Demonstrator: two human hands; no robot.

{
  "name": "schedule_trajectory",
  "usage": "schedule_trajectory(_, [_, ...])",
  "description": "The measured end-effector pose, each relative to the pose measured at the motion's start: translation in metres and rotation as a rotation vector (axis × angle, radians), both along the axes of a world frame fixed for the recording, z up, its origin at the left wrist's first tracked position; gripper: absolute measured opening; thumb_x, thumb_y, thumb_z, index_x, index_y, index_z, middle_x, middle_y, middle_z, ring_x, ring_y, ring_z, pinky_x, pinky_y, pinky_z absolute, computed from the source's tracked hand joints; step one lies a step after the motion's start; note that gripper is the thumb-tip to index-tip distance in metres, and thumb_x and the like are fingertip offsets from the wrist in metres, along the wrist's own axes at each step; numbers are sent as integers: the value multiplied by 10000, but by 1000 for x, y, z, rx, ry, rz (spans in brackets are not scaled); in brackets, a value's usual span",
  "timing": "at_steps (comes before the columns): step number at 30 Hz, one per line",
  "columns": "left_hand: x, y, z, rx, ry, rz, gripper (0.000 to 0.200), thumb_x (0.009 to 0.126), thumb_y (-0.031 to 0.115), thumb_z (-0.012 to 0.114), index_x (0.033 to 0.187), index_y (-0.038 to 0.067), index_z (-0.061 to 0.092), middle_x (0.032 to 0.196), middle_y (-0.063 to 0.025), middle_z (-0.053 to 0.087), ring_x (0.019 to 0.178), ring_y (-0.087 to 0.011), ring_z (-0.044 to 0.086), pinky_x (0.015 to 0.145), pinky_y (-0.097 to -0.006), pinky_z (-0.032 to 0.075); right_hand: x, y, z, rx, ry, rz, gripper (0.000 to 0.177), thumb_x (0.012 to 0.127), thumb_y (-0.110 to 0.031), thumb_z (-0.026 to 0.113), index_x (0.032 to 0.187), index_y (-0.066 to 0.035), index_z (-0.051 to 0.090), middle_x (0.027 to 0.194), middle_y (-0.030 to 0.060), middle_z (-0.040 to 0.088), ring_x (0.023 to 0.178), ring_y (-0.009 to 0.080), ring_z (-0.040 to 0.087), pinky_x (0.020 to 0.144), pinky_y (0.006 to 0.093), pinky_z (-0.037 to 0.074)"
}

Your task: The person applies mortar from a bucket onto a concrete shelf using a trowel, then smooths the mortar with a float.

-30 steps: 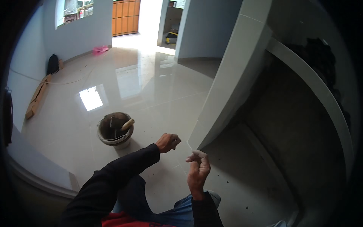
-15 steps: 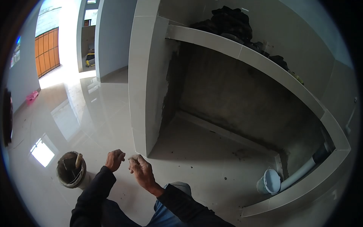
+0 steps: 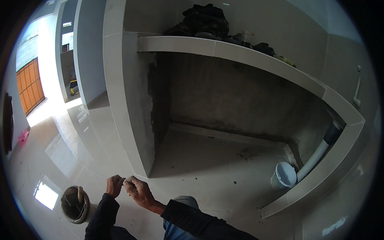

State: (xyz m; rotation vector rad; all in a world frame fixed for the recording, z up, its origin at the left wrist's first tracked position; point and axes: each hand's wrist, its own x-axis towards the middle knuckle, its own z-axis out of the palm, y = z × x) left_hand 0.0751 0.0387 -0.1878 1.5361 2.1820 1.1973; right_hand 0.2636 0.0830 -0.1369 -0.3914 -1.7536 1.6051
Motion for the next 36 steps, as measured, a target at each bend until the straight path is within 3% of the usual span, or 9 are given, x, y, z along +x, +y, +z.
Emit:
schedule_trajectory(7, [-10, 0, 10, 265, -107, 101, 255, 849, 172, 553, 815, -68, 632, 744, -168, 667, 647, -254, 661, 644, -339, 505, 1, 0, 1, -9, 21, -26, 214, 953, -246, 523, 906, -39, 550, 660, 0, 492, 597, 77, 464, 573, 254, 413])
schedule_trajectory(11, [-11, -6, 24, 334, -184, 169, 289, 891, 198, 530, 975, -65, 614, 734, -124, 639, 694, -188, 649, 655, -313, 508, -1, -1, 0, 3, -14, -21, 212, 956, -247, 519, 901, -44, 550, 655, -2, 490, 591, 78, 459, 565, 255, 407])
schedule_trajectory(14, [-16, -16, 85, 683, -313, 113, 340, 982, 234, 485, 1146, -60, 533, 839, -87, 621, 799, -158, 623, 768, -319, 521, 1, 1, 2, -13, -44, 42, 210, 968, -250, 509, 935, -46, 548, 715, 8, 525, 655, 81, 512, 632, 253, 453])
schedule_trajectory(17, [-11, -49, 191, 976, 28, 18, 399, 997, 271, 403, 1241, -27, 506, 1061, -177, 624, 1011, -283, 623, 960, -418, 477, -3, 6, -5, 24, -56, 22, 212, 970, -255, 504, 925, -51, 540, 720, 5, 526, 653, 81, 512, 626, 255, 448])
schedule_trajectory(19, [-2, -78, 262, 1256, 24, -256, 467, 1002, 336, 363, 1285, -20, 472, 1169, -178, 597, 1081, -284, 599, 936, -423, 496, -4, 7, -2, 12, -86, 22, 210, 969, -254, 501, 914, -56, 541, 715, 3, 523, 648, 81, 511, 621, 255, 445])
schedule_trajectory(22, [-9, -76, 253, 1227, -21, -236, 467, 1002, 334, 363, 1287, -20, 470, 1171, -178, 595, 1084, -284, 597, 937, -421, 495, -8, 6, -4, -10, -83, -5, 205, 967, -245, 498, 894, -58, 538, 697, 4, 516, 634, 82, 503, 614, 252, 441])
schedule_trajectory(24, [-11, -72, 252, 1203, -53, -238, 466, 1002, 333, 363, 1289, -20, 469, 1173, -178, 594, 1086, -283, 595, 938, -420, 494, -10, 6, -6, 7, -24, -25, 241, 957, -273, 502, 883, -44, 527, 648, 3, 477, 586, 88, 434, 561, 268, 398])
schedule_trajectory(36, [-5, -81, 242, 1068, -190, -196, 463, 1002, 323, 361, 1300, -18, 459, 1184, -179, 584, 1099, -279, 584, 946, -411, 487, -7, 5, -2, 5, -29, -22, 220, 959, -240, 514, 859, -46, 532, 659, -4, 478, 603, 74, 451, 568, 267, 413])
